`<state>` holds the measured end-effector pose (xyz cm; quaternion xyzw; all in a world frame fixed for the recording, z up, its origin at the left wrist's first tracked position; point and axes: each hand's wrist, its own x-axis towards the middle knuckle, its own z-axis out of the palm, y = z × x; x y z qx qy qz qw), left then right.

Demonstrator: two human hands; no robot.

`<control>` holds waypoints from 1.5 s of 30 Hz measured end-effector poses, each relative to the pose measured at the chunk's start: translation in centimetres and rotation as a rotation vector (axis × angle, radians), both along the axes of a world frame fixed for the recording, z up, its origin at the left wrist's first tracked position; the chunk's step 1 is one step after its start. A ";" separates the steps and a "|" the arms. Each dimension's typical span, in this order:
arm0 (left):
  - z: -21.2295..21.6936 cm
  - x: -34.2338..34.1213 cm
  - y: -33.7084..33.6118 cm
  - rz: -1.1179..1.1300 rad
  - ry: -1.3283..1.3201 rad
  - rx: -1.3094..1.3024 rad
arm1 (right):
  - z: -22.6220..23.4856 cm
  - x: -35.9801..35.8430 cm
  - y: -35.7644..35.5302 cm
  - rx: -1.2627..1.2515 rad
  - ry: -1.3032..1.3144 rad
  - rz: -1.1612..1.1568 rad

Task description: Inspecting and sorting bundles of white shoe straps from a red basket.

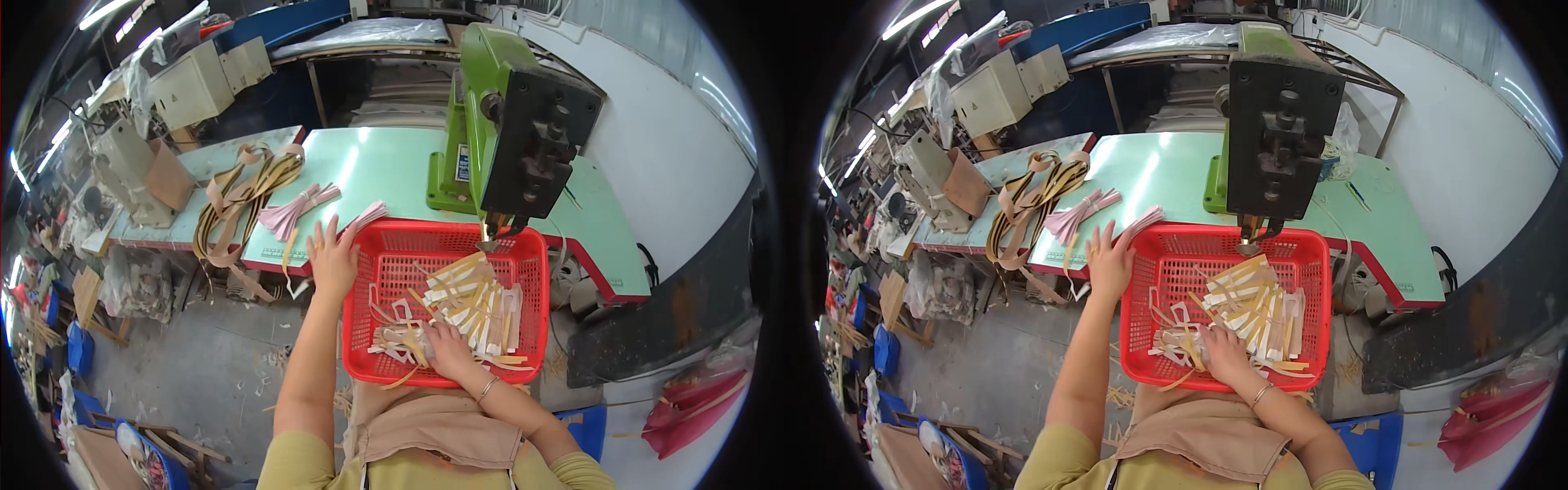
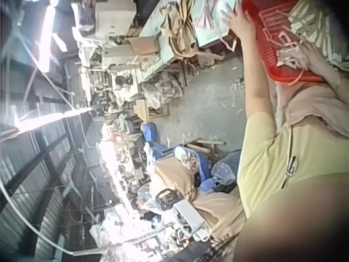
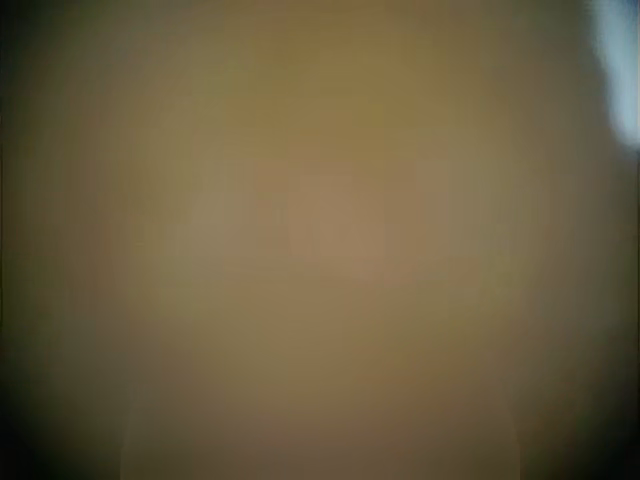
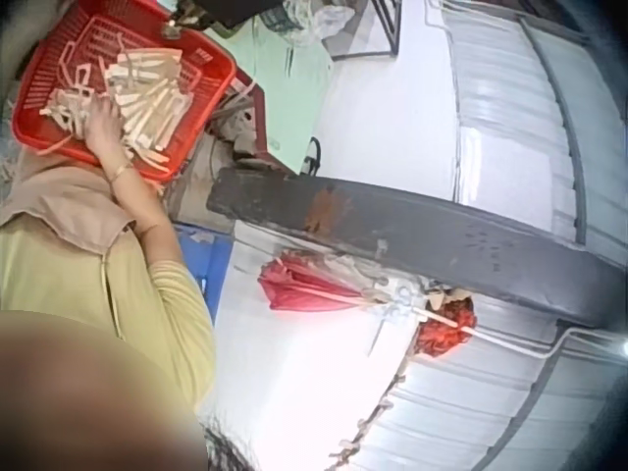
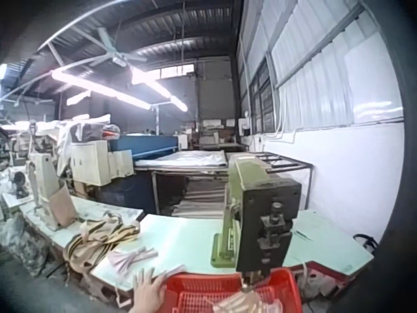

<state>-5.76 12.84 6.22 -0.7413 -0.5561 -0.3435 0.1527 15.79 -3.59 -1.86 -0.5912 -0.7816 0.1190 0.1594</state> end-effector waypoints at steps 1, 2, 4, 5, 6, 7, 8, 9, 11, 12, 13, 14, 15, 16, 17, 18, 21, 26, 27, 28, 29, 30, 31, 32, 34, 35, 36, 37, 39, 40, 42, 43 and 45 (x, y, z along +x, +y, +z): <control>-0.4 0.4 1.5 -0.007 0.004 -0.036 | -0.4 0.1 0.1 -0.036 0.023 -0.021; -0.4 0.2 3.0 -0.046 -0.023 -0.083 | -0.6 0.2 0.4 -0.071 0.048 -0.045; 0.2 0.3 4.6 -0.108 -0.028 -0.048 | -0.9 1.1 0.9 -0.004 0.050 -0.071; 0.5 0.6 5.2 -0.105 -0.135 -0.107 | -1.1 1.7 1.3 -0.042 0.199 -0.122; 0.7 0.7 5.7 -0.098 -0.241 -0.165 | -1.2 2.1 1.7 -0.079 0.350 -0.170; 1.2 0.3 5.8 -0.074 -0.293 -0.037 | 0.6 1.9 2.1 -0.318 0.590 -0.357; 1.8 -0.6 6.3 -0.045 -0.230 -0.073 | 0.5 2.2 2.4 -0.317 0.591 -0.364; 2.6 -1.4 6.8 -0.013 -0.167 -0.107 | 0.2 2.6 2.8 -0.212 0.464 -0.227; 4.4 -1.3 5.6 0.242 -0.051 0.022 | -0.4 2.3 2.3 -0.059 0.283 -0.010; 4.7 -1.3 5.2 0.260 -0.108 0.068 | -0.5 1.4 1.7 -0.026 0.170 -0.004; 4.4 -1.2 4.9 0.073 -0.190 0.191 | -0.6 0.5 1.3 0.011 0.059 0.001; 3.5 -0.2 3.8 -0.067 -0.247 0.131 | -0.8 -0.2 0.9 0.030 -0.073 -0.007; 2.5 1.1 1.9 -0.203 -0.301 0.072 | -0.8 -0.4 1.2 0.028 -0.067 -0.008; 0.7 2.0 -0.3 -0.422 -0.350 -0.091 | -0.6 -0.7 1.6 -0.055 -0.065 -0.063; -0.7 3.9 -3.0 -0.584 -0.429 -0.256 | -0.6 -0.6 2.1 -0.140 -0.065 -0.127; -2.8 4.9 -5.9 -0.533 -0.276 -0.316 | -0.8 -0.2 2.7 -0.177 0.000 -0.136; -6.6 6.7 -11.2 -0.512 -0.360 -0.426 | 2.0 0.2 3.1 0.102 0.176 -0.140; -8.0 6.8 -10.5 -0.596 -0.521 -0.353 | 4.9 1.3 2.2 0.087 0.162 -0.062; -7.9 6.8 -10.1 -0.589 -0.572 -0.280 | 4.8 1.8 1.8 0.065 0.242 -0.096; -7.9 6.4 -10.0 -0.484 -0.733 -0.449 | 4.8 2.5 1.5 0.046 0.326 -0.134; -7.6 5.6 -9.9 -0.373 -0.889 -0.621 | 5.0 3.3 1.1 -0.015 0.318 -0.174; -7.1 4.4 -9.3 -0.351 -0.982 -0.526 | 4.8 4.1 1.1 -0.044 0.383 -0.245; -6.2 2.7 -9.0 -0.299 -0.915 -0.383 | 4.5 4.9 0.7 -0.076 0.448 -0.325; -4.7 0.8 -9.1 -0.231 -0.910 -0.243 | 4.4 5.6 0.4 -0.080 0.482 -0.363; -3.9 -3.7 -8.6 -0.099 -1.081 -0.087 | 2.9 6.9 0.1 -0.241 0.974 -0.332; -3.2 -5.9 -8.7 -0.001 -1.152 -0.075 | 3.2 6.9 -0.1 -0.314 1.159 -0.335; -4.6 -9.7 -8.7 0.080 -1.280 -0.140 | 3.2 6.6 0.1 -0.312 1.164 -0.326; -5.0 -12.1 -8.9 0.215 -0.973 -0.101 | 2.9 6.4 0.3 -0.391 1.330 -0.378; -4.7 -12.4 -10.0 0.650 -0.441 -0.173 | 1.6 6.3 0.5 -0.551 1.624 -0.432; -3.7 -11.1 -10.7 0.629 -0.358 -0.077 | 1.4 5.6 0.6 -0.550 1.628 -0.423; -1.7 -6.4 -11.7 0.271 -0.474 0.127 | 1.4 4.4 0.8 -0.578 1.763 -0.468; -1.6 -4.1 -12.4 0.156 -0.416 0.072 | 1.8 3.7 0.6 -0.609 1.737 -0.409; -2.6 2.3 -13.2 -0.406 -1.109 -0.596 | 1.7 2.9 0.2 -0.726 1.843 -0.296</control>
